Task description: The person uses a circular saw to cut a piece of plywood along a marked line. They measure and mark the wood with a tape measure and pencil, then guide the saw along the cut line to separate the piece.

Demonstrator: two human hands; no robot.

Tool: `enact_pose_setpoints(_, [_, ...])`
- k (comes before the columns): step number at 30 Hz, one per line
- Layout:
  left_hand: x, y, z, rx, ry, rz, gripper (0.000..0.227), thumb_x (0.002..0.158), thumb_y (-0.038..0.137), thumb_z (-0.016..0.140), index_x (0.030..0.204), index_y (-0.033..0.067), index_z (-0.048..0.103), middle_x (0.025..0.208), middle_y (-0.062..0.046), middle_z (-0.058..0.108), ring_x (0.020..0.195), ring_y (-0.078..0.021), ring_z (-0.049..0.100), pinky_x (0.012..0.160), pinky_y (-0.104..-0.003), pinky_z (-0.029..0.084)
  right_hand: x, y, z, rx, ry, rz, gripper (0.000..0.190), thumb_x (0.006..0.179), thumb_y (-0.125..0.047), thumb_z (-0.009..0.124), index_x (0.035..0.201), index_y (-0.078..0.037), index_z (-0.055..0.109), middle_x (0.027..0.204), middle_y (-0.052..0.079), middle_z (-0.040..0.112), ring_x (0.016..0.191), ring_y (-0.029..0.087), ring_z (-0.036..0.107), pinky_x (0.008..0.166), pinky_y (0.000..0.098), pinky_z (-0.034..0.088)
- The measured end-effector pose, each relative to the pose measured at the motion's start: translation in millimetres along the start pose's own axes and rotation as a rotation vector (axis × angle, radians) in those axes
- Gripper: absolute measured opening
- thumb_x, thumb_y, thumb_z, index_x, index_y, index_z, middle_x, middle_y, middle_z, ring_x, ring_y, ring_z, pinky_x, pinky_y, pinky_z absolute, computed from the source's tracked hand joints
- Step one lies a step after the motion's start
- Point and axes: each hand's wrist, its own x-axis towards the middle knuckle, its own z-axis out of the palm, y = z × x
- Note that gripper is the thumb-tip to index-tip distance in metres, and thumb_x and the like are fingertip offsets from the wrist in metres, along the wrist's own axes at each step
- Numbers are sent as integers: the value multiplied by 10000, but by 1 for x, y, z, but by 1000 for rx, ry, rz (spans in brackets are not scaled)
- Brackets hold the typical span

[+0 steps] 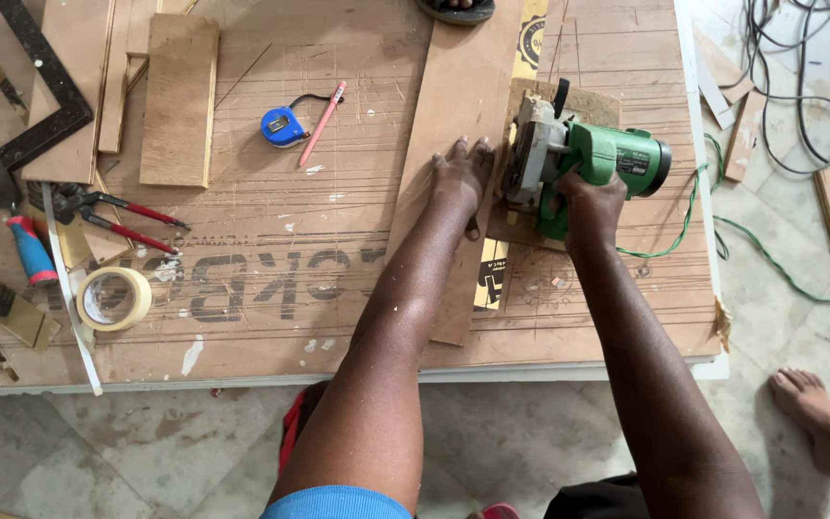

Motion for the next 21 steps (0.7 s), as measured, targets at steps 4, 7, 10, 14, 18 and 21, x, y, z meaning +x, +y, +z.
enact_pose_setpoints(4, [-5, 2, -3, -141, 23, -8, 1308, 585, 653, 904, 1603, 174, 235, 1694, -80, -143, 1553, -365, -74, 1227, -620, 195, 2, -1, -1, -11, -32, -13, 131, 819, 59, 658, 894, -38, 612, 802, 48, 647, 619, 134, 613, 538, 290, 539])
enact_pose_setpoints(7, [7, 2, 4, 47, -42, 2, 1012, 669, 645, 836, 1514, 163, 560, 1751, -137, 74, 1629, -404, -61, 1277, -644, 132, 4, -4, 1, 6, -33, 13, 146, 814, 64, 662, 889, -40, 593, 788, 52, 638, 595, 135, 609, 513, 296, 537])
enact_pose_setpoints(10, [11, 1, 6, 44, -17, -9, 1027, 634, 637, 844, 1514, 179, 578, 1777, -135, 64, 1639, -394, -57, 1279, -635, 152, 6, -9, 4, 29, -27, 7, 172, 809, 68, 644, 924, -57, 619, 792, 30, 636, 592, 115, 598, 502, 285, 529])
enact_pose_setpoints(14, [-2, 5, -6, -25, 3, -11, 1420, 541, 694, 912, 1650, 159, 204, 1752, -123, -53, 1592, -382, -63, 1248, -610, 159, 6, -11, 5, 7, -11, 11, 165, 796, 74, 637, 894, -57, 612, 767, 32, 642, 561, 119, 604, 484, 284, 526])
enact_pose_setpoints(18, [-14, 2, -13, -84, 35, -7, 1599, 524, 655, 959, 1675, 170, -40, 1742, -78, -108, 1582, -373, -58, 1245, -604, 171, 8, -10, 8, 7, 14, 25, 148, 806, 64, 637, 876, -61, 602, 747, 29, 621, 546, 109, 578, 463, 288, 504])
enact_pose_setpoints(21, [-9, -2, -11, -104, 48, 4, 1601, 527, 689, 936, 1672, 169, -54, 1745, -79, -110, 1587, -380, -65, 1258, -597, 155, 10, -10, 8, 14, 18, 31, 153, 806, 62, 641, 870, -70, 595, 744, 19, 607, 557, 103, 571, 472, 283, 499])
